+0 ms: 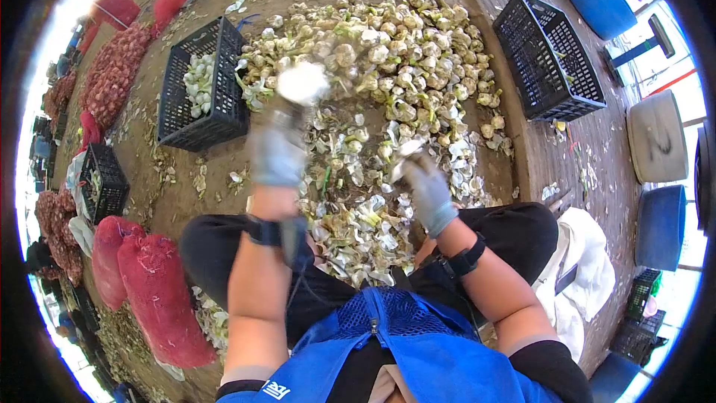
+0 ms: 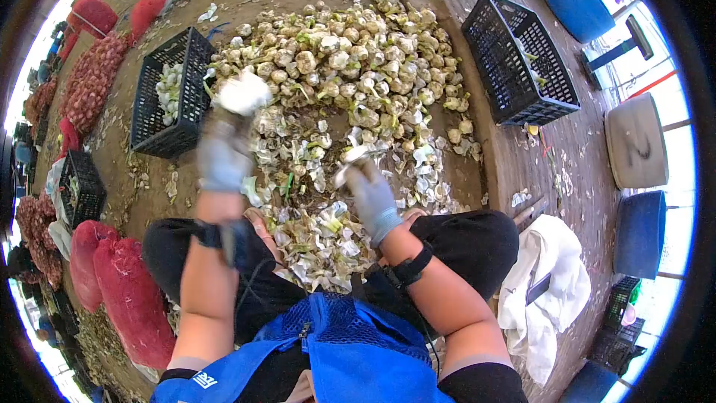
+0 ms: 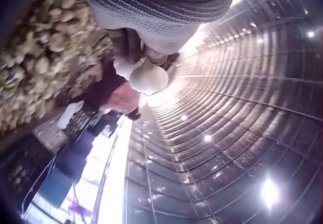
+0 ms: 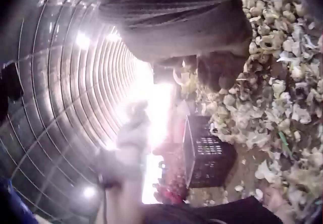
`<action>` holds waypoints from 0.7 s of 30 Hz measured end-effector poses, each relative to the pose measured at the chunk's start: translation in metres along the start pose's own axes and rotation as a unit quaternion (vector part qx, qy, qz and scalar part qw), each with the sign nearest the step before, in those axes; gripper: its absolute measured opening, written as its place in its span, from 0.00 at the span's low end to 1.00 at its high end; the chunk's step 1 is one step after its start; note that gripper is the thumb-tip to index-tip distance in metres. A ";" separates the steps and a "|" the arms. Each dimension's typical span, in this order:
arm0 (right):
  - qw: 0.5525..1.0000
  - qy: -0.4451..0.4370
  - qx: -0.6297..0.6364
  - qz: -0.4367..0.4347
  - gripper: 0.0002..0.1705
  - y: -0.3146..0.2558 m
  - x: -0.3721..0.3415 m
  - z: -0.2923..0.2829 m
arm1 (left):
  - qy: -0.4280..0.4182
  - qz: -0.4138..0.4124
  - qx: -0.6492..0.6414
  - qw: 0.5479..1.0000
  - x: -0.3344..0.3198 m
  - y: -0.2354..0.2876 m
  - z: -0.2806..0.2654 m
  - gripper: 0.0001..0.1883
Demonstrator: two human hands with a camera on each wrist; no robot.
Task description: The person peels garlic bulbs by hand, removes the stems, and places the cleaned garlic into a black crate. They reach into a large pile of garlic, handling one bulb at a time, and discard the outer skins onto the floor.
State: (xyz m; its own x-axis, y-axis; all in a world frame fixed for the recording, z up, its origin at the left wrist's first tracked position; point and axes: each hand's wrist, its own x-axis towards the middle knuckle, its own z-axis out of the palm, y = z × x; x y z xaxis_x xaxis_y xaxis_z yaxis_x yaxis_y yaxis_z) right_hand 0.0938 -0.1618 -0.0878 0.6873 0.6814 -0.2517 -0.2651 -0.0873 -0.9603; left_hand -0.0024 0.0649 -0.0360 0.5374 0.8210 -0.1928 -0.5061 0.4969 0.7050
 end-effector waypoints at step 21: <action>0.783 -0.438 -0.438 0.057 0.19 0.006 -0.024 0.019 | -0.402 0.010 0.775 0.487 0.168 -0.259 -0.016 0.35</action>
State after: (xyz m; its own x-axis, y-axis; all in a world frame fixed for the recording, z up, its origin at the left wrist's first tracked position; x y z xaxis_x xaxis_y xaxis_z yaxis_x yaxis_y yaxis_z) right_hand 0.0625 -0.1652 -0.0851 -0.1366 0.8363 -0.5310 0.5384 -0.3872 -0.7484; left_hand 0.2082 0.0783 -0.2619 0.9489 0.1355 -0.2851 0.2657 -0.8305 0.4896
